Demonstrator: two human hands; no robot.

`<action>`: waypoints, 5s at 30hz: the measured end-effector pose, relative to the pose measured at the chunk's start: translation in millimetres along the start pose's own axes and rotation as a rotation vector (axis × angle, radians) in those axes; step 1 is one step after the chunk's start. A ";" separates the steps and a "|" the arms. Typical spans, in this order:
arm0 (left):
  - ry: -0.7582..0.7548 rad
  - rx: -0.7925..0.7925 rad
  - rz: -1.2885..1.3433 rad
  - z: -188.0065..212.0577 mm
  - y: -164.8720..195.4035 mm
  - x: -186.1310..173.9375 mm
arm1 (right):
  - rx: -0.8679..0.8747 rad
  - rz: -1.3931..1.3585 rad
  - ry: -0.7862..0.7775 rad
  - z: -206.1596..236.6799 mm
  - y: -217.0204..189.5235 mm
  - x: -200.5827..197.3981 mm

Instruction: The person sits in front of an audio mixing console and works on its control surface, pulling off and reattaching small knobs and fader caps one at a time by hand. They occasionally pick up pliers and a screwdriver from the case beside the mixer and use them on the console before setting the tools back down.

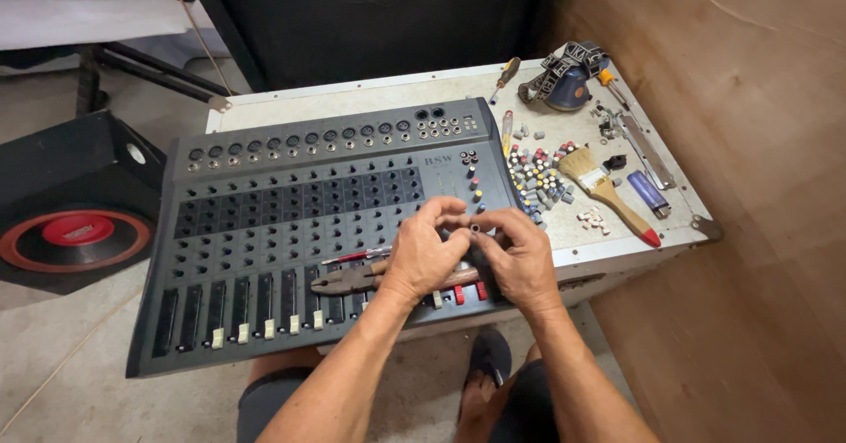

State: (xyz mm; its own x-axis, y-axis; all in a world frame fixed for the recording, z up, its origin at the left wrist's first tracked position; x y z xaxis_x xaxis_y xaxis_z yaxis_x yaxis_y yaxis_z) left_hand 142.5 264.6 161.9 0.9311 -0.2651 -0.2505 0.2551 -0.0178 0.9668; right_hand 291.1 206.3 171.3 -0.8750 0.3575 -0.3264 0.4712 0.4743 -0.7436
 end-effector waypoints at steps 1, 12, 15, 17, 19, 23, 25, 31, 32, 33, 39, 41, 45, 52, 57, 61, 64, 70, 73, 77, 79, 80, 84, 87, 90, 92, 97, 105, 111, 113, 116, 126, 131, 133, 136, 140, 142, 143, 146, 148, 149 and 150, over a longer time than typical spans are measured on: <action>0.004 0.000 -0.004 0.8 0.1 -0.1 | -0.017 -0.009 -0.010 0.5 0.0 0.0; 0.210 0.020 0.001 4.1 3.5 -8.0 | -0.009 0.218 0.133 2.2 4.7 0.3; 0.255 0.079 -0.141 4.6 5.5 -9.3 | -0.065 0.246 0.068 -0.2 1.3 2.8; 0.252 0.059 -0.141 4.3 3.7 -8.0 | -0.061 0.228 0.063 -0.5 0.0 2.7; 0.243 0.071 -0.143 3.3 2.9 -8.4 | -0.009 0.161 0.056 -0.1 0.8 2.8; 0.152 0.085 -0.115 2.8 1.5 -7.4 | -0.081 0.132 -0.005 -0.8 -1.6 3.4; 0.095 0.071 -0.081 2.3 1.6 -6.2 | -0.046 0.108 -0.002 0.0 1.1 3.2; -0.001 0.006 -0.045 2.4 3.2 -5.6 | -0.090 0.047 -0.001 0.8 2.7 2.7; -0.009 0.003 -0.037 2.0 4.0 -5.2 | -0.095 0.026 0.003 1.1 2.6 2.5; -0.014 -0.001 -0.028 2.9 3.9 -5.2 | -0.080 0.042 0.018 2.4 3.0 1.4; 0.075 0.093 -0.193 5.2 8.2 -9.3 | -0.072 0.061 0.055 4.5 5.0 1.3; 0.053 0.180 -0.236 6.8 11.5 -7.7 | -0.071 0.049 0.047 4.7 6.2 2.3; 0.027 0.217 -0.288 7.6 12.2 -5.2 | -0.080 0.023 0.047 5.3 9.0 2.5; 0.033 0.175 -0.203 4.3 13.9 -6.5 | 0.069 -0.071 0.104 12.2 29.2 1.0; 0.033 0.138 -0.173 7.6 15.3 -8.9 | 0.126 -0.310 0.154 13.0 44.6 0.6; 0.046 0.262 -0.254 11.8 19.2 -6.3 | 0.224 -0.277 0.070 16.9 47.3 2.7; 0.035 0.256 -0.304 10.7 18.3 -3.9 | 0.201 -0.344 0.067 13.4 42.6 3.0; 0.049 0.232 -0.293 8.3 13.0 -1.8 | 0.237 -0.044 0.248 11.5 34.8 -7.2; 0.064 0.249 -0.290 9.9 11.8 -1.5 | 0.179 -0.008 0.252 8.7 30.5 -7.4; 0.069 0.172 -0.289 10.4 10.8 -1.8 | 0.143 -0.082 0.231 5.7 30.1 -4.5; 0.073 0.146 -0.290 10.8 9.8 -2.6 | 0.184 -0.189 0.258 7.3 34.0 -3.9; 0.076 0.149 -0.289 11.4 9.8 -3.0 | 0.205 -0.243 0.271 8.6 36.1 -4.2; 0.092 0.194 -0.295 11.6 11.6 -2.1 | 0.218 -0.344 0.302 11.7 42.1 -8.7; 0.087 0.186 -0.319 11.5 11.9 -1.6 | 0.221 -0.307 0.306 13.7 44.2 -11.4; 0.084 0.183 -0.295 12.6 12.6 -1.6 | 0.109 -0.227 0.289 13.8 39.6 -12.7; 0.091 0.175 -0.297 12.1 12.7 -1.9 | 0.197 -0.217 0.281 14.0 42.4 -10.6; 0.110 0.190 -0.272 13.0 11.8 -2.7 | 0.206 -0.052 0.211 11.2 38.2 -5.2; 0.128 0.187 -0.268 10.8 10.2 -2.9 | 0.077 0.173 0.139 3.9 20.9 -2.4; 0.139 0.185 -0.279 10.8 8.8 -4.6 | 0.138 0.205 0.127 1.6 18.8 9.1; 0.136 0.175 -0.281 11.4 8.6 -4.8 | 0.156 0.213 0.119 1.1 18.4 9.7; 0.136 0.164 -0.278 11.4 8.8 -5.3 | 0.123 0.208 0.106 -0.1 14.9 9.9; 0.145 0.167 -0.276 11.3 7.5 -5.7 | 0.095 0.270 0.087 -1.0 6.4 9.9; 0.182 0.190 -0.229 8.8 6.0 -5.4 | 0.096 0.219 0.139 -1.0 4.1 7.2; 0.192 0.205 -0.222 9.0 5.4 -4.9 | 0.092 0.221 0.135 -0.1 3.4 6.4; 0.195 0.207 -0.222 9.3 4.4 -5.4 | 0.058 0.241 0.128 0.1 2.9 7.0; 0.206 0.204 -0.240 10.0 4.4 -6.5 | -0.073 0.352 0.096 -3.0 3.1 8.8; 0.221 0.208 -0.243 9.3 5.4 -6.3 | -0.013 0.316 0.092 -1.4 8.4 6.2; 0.231 0.201 -0.242 9.3 5.2 -6.7 | 0.017 0.296 0.088 -0.4 11.1 6.0; 0.252 0.201 -0.233 10.3 4.1 -7.8 | 0.042 0.258 0.172 3.1 15.8 -0.6; 0.257 0.197 -0.229 10.7 3.3 -8.0 | 0.057 0.284 0.190 4.0 18.0 -2.0; 0.257 0.190 -0.231 11.0 2.9 -7.9 | 0.064 0.296 0.199 4.5 18.4 -1.8; 0.256 0.184 -0.234 10.3 2.9 -8.2 | 0.052 0.302 0.188 3.8 18.0 -0.5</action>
State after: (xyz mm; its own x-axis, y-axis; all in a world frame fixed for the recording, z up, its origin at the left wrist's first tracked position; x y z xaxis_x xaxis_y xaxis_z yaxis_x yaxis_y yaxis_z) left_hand 133.0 256.7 167.3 0.8943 0.0153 -0.4471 0.4385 -0.2275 0.8694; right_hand 299.6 211.6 155.8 -0.6594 0.6193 -0.4262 0.6945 0.2849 -0.6607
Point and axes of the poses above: each hand's wrist, its own z-axis away from the middle knuckle, its own x-axis out of the palm, y = z × x, the point moved 4 cm from there along -z, towards the middle knuckle, and after that the axes turned 14 degrees about -x, right-handed, at the moved point
